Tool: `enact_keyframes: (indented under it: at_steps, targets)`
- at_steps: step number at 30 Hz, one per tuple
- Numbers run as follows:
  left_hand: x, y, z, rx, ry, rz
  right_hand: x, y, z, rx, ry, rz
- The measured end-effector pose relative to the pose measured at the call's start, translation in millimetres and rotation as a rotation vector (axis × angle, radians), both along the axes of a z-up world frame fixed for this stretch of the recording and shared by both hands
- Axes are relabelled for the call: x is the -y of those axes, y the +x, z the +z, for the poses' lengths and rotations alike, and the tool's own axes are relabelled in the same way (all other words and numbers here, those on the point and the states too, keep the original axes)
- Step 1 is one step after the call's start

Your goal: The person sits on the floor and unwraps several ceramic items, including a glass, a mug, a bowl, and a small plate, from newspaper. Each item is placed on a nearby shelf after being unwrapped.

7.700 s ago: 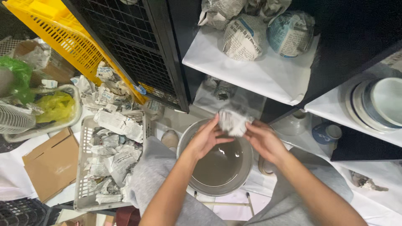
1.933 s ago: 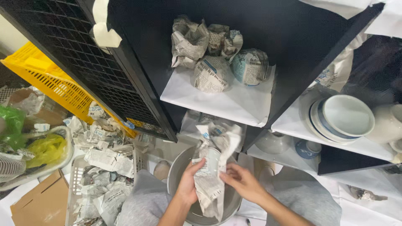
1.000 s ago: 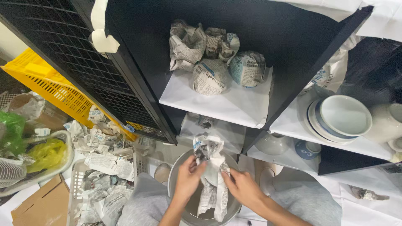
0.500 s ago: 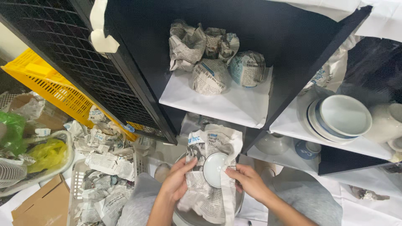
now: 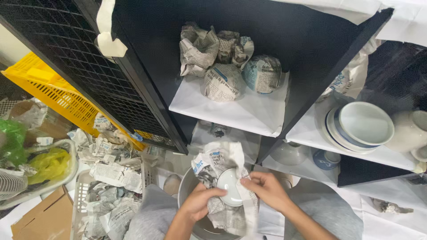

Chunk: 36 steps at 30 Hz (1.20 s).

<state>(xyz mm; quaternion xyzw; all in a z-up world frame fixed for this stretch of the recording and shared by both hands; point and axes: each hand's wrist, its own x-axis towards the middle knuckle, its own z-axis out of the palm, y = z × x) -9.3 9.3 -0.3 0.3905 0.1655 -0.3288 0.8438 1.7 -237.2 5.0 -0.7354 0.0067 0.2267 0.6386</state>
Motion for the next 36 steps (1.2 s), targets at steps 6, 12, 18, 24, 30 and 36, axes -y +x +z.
enact_keyframes:
  at_steps: [6,12,18,24,30,36]
  targets:
    - [16,2,-12,-0.017,0.167,0.028,-13,-6,30,0.450,-0.455,-0.112]
    - [14,2,-18,0.031,0.107,0.062,-23,-15,42,0.673,-0.550,0.095]
    - [4,3,-12,0.087,0.100,0.036,-17,-3,26,0.268,-0.220,-0.258]
    - [2,1,-1,0.054,0.096,0.024,4,14,4,-0.275,0.372,-0.539]
    - [-2,2,4,0.070,-0.014,0.009,9,15,-29,-0.128,0.243,-0.440]
    - [-2,3,-2,0.084,0.082,0.049,3,-3,-18,0.574,-0.186,-0.301]
